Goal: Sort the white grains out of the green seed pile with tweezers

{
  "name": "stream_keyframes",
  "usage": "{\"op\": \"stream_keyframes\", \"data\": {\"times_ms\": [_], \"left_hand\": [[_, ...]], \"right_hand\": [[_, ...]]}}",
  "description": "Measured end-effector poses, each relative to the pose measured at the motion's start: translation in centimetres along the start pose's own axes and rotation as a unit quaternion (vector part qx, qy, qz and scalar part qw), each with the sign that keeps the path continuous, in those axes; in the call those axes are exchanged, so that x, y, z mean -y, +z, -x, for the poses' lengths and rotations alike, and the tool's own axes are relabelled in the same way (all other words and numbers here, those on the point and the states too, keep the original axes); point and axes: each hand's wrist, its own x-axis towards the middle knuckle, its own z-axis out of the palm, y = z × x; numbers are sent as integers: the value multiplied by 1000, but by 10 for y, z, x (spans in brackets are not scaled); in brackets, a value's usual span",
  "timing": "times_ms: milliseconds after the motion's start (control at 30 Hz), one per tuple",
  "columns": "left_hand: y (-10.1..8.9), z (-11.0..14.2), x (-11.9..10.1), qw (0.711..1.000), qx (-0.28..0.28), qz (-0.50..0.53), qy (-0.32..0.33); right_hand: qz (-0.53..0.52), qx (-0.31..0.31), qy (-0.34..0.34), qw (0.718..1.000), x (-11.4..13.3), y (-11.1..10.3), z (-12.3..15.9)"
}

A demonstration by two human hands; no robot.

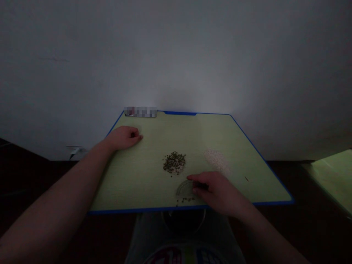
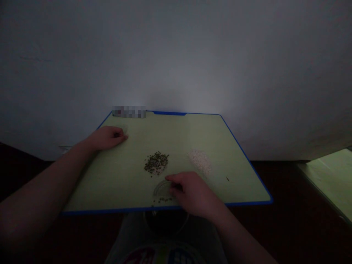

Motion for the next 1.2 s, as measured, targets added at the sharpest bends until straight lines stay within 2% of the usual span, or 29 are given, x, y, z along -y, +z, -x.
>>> {"op": "stream_keyframes", "data": {"times_ms": [233, 500, 833, 1200], "left_hand": [[1, 1, -1, 1000, -3, -1, -4], [4, -2, 2, 1000, 1, -2, -2], [6, -2, 4, 1000, -4, -9, -5], [5, -1, 2, 1000, -1, -9, -6]], "right_hand": [[-51, -40, 67, 996, -6, -3, 10], [20, -70, 116, 991, -12, -5, 36], [30, -48, 106, 993, 11, 12, 20], [17, -19, 97, 995, 19, 15, 34]]}}
